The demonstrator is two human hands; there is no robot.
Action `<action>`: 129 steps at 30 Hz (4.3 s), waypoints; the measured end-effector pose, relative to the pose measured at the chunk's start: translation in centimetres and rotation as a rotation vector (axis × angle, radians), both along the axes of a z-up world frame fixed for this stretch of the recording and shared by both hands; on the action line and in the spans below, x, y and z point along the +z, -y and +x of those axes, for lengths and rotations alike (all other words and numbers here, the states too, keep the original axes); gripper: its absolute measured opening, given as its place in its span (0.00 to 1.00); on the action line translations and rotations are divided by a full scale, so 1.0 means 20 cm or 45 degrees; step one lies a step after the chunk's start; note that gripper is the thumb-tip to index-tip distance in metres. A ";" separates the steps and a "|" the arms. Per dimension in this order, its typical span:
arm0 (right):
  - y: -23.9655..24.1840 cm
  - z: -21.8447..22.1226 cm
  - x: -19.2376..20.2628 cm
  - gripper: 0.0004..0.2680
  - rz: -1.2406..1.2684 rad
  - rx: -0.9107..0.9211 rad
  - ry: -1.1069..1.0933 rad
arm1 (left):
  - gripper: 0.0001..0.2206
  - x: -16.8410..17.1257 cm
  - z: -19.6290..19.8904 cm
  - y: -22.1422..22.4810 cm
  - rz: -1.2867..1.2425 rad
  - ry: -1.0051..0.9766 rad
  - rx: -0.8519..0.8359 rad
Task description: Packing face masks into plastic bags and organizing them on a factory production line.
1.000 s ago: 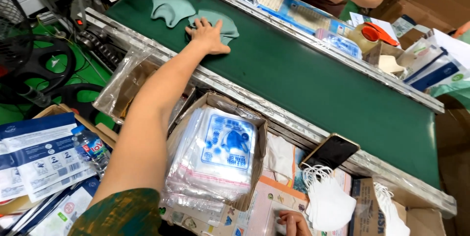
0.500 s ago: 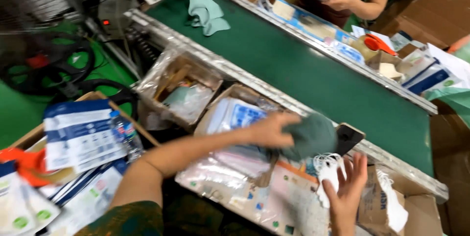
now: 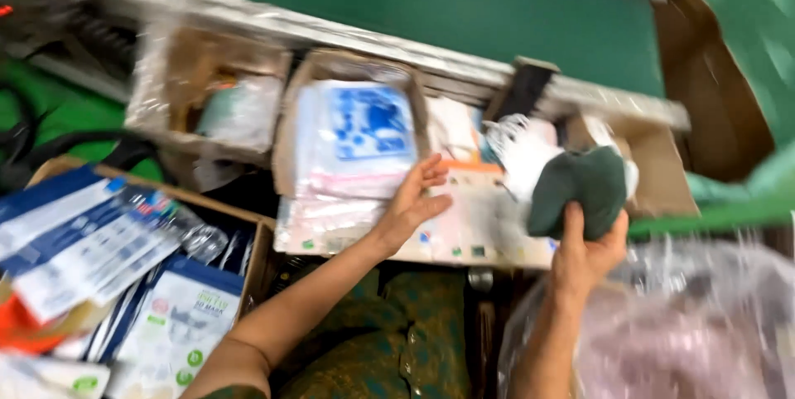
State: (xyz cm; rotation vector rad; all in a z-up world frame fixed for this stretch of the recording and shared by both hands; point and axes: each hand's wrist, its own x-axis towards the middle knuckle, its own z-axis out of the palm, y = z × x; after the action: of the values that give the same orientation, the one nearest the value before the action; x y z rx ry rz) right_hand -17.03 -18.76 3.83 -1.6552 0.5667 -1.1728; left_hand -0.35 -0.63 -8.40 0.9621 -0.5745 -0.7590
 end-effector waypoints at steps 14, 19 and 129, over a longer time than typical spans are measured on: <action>-0.12 -0.13 -0.09 0.38 -0.325 -0.072 -0.372 | 0.19 0.11 -0.15 0.04 0.283 0.587 0.037; -0.03 -0.11 -0.44 0.32 -0.257 0.381 -0.760 | 0.37 0.21 -0.19 0.10 0.339 0.987 0.131; -0.03 -0.08 0.31 0.09 -0.486 0.465 -1.232 | 0.27 0.46 -0.04 0.20 0.197 0.363 -0.602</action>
State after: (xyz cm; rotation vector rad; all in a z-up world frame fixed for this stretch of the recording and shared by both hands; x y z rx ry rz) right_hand -18.70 -18.15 9.95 -2.5131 0.5926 -0.1480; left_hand -1.21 -4.57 0.73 1.1014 -1.0259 -1.1064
